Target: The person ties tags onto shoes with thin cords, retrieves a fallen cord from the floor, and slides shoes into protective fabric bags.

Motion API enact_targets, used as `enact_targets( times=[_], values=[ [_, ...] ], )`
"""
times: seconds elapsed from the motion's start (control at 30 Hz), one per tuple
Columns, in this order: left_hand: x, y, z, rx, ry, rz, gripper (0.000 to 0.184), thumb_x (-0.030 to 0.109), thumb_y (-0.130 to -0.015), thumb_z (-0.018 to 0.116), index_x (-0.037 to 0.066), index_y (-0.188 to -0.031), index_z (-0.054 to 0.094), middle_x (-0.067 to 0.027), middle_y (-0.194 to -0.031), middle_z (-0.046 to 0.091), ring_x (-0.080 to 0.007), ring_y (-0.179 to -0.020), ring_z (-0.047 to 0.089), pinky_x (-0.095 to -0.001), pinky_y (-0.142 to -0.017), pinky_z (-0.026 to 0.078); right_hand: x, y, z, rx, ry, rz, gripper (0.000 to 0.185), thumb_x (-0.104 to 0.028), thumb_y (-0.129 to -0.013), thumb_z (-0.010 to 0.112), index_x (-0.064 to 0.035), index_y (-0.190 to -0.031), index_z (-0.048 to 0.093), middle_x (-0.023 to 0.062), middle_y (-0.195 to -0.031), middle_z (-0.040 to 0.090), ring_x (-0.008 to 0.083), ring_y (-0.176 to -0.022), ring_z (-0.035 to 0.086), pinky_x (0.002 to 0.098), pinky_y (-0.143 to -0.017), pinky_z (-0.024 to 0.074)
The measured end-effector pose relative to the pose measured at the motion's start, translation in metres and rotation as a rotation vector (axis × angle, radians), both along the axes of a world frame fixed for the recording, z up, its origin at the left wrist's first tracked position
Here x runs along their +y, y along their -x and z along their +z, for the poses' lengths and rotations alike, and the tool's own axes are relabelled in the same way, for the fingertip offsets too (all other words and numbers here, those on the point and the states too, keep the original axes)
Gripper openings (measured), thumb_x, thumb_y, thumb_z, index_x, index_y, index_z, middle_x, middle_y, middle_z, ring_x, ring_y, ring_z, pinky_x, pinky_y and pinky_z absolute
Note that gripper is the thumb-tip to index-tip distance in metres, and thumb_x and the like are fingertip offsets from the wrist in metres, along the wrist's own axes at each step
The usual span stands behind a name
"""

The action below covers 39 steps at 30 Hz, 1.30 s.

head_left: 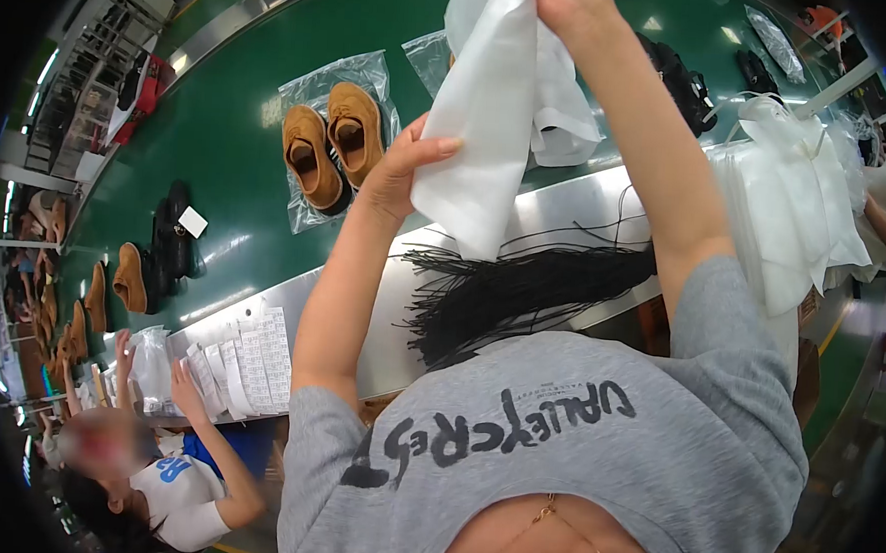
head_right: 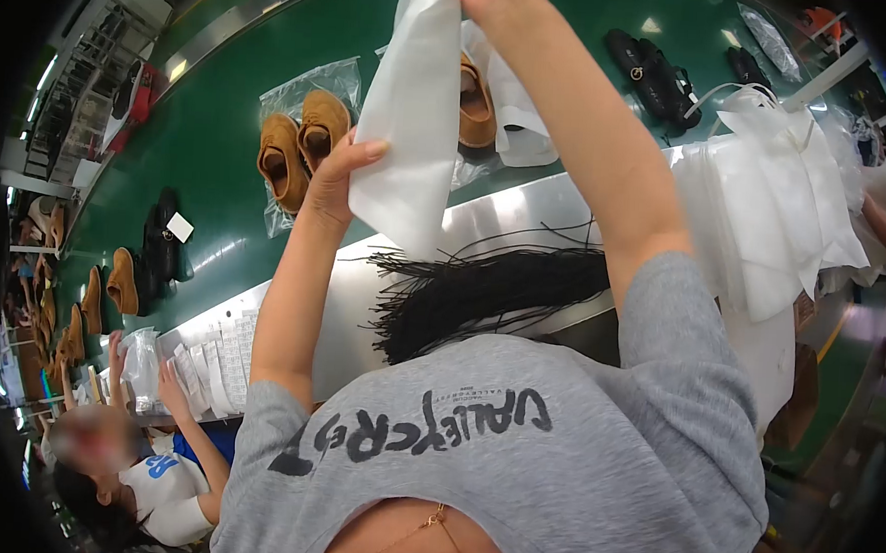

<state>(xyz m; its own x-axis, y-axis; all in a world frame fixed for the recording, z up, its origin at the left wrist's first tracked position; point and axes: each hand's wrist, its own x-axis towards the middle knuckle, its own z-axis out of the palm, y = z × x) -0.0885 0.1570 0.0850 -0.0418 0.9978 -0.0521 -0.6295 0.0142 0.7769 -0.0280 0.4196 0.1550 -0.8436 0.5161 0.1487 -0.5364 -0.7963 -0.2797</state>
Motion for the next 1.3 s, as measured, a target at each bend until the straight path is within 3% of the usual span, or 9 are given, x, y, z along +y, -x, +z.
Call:
enact_targets(
  times=[0.33, 0.4, 0.5, 0.67, 0.77, 0.93, 1.03, 1.13, 1.3],
  values=[
    [0.018, 0.038, -0.021, -0.008, 0.058, 0.58, 0.035, 0.015, -0.081, 0.065, 0.004, -0.112, 0.053, -0.0056, -0.105, 0.06, -0.0159, -0.098, 0.057, -0.0307, -0.085, 0.047, 0.031, -0.009, -0.018, -0.354, -0.284, -0.543, 0.033, -0.023, -0.093, 0.043, 0.0043, -0.109, 0.049, 0.0163, -0.107, 0.058, 0.027, -0.103, 0.055, 0.0384, -0.092, 0.0427],
    [0.03, 0.047, -0.027, -0.119, 0.039, 0.731, 0.038, 0.016, -0.078, 0.068, 0.002, -0.11, 0.054, -0.007, -0.105, 0.06, -0.0175, -0.097, 0.057, -0.0307, -0.083, 0.046, 0.025, -0.005, -0.046, -1.245, -1.089, -1.366, 0.03, -0.023, -0.092, 0.045, 0.0036, -0.103, 0.053, 0.0109, -0.096, 0.061, 0.0191, -0.089, 0.058, 0.0293, -0.079, 0.045],
    [0.05, 0.033, -0.015, -0.123, 0.026, 0.874, 0.037, 0.016, -0.077, 0.07, 0.002, -0.108, 0.056, -0.0072, -0.103, 0.061, -0.0176, -0.095, 0.057, -0.0302, -0.082, 0.046, -0.088, -0.045, -0.038, -1.0, -1.129, -0.591, 0.05, -0.033, -0.07, 0.075, -0.005, -0.105, 0.052, 0.0045, -0.095, 0.056, 0.0092, -0.083, 0.052, 0.0244, -0.072, 0.0448],
    [0.09, -0.002, 0.006, 0.02, -0.007, 0.745, 0.033, 0.021, -0.073, 0.074, 0.003, -0.097, 0.058, -0.0038, -0.09, 0.061, -0.0136, -0.081, 0.057, -0.0277, -0.075, 0.045, -0.103, -0.041, -0.082, -0.801, -1.156, -0.439, 0.032, -0.022, -0.079, 0.067, -0.0015, -0.102, 0.058, 0.0029, -0.075, 0.061, 0.0089, -0.071, 0.055, 0.0239, -0.067, 0.0461],
    [0.114, 0.009, 0.011, 0.14, 0.001, 0.638, 0.035, 0.02, -0.071, 0.076, 0.002, -0.096, 0.058, -0.004, -0.089, 0.061, -0.0146, -0.081, 0.056, -0.0279, -0.073, 0.045, -0.062, -0.051, -0.072, -0.781, -1.003, -0.588, 0.02, -0.018, -0.087, 0.058, -0.0019, -0.099, 0.057, -0.002, -0.081, 0.058, 0.0063, -0.074, 0.053, 0.0198, -0.068, 0.0432],
    [0.124, -0.009, -0.031, 1.655, -0.009, 0.154, 0.048, 0.027, -0.058, 0.078, 0.004, -0.096, 0.058, -0.0107, -0.1, 0.058, -0.0282, -0.088, 0.057, -0.0365, -0.073, 0.047, 0.035, -0.093, -0.061, -0.929, -0.677, -1.344, 0.022, -0.021, -0.089, 0.053, 0.0016, -0.089, 0.055, 0.0033, -0.075, 0.054, 0.0099, -0.067, 0.046, 0.0245, -0.061, 0.0381],
    [0.126, -0.031, -0.09, 1.762, -0.096, 0.076, 0.058, 0.027, -0.059, 0.077, 0.011, -0.108, 0.051, -0.0122, -0.105, 0.055, -0.031, -0.088, 0.057, -0.0396, -0.073, 0.047, 0.069, -0.109, -0.081, -0.853, -0.656, -1.428, 0.018, -0.018, -0.091, 0.05, -0.0008, -0.089, 0.055, 0.0, -0.079, 0.057, 0.0071, -0.067, 0.049, 0.0204, -0.062, 0.0411],
    [0.149, -0.017, -0.105, 1.87, -0.301, 0.24, 0.012, 0.021, -0.068, 0.063, 0.011, -0.074, 0.061, -0.007, -0.074, 0.058, -0.0289, -0.076, 0.056, -0.0396, -0.065, 0.042, 0.063, -0.102, -0.073, -0.883, -0.757, -1.379, 0.018, -0.016, -0.09, 0.051, 0.001, -0.085, 0.053, 0.0026, -0.078, 0.057, 0.0091, -0.068, 0.05, 0.0237, -0.063, 0.0419],
    [0.081, 0.003, -0.008, 1.814, -0.162, 0.296, 0.016, 0.021, -0.073, 0.063, 0.008, -0.083, 0.061, -0.0092, -0.082, 0.06, -0.0289, -0.08, 0.058, -0.041, -0.066, 0.046, 0.039, -0.078, -0.049, -0.798, -0.916, -1.412, 0.022, -0.02, -0.088, 0.055, 0.0023, -0.089, 0.054, 0.0042, -0.078, 0.058, 0.0108, -0.071, 0.052, 0.0253, -0.065, 0.0433]
  ],
)
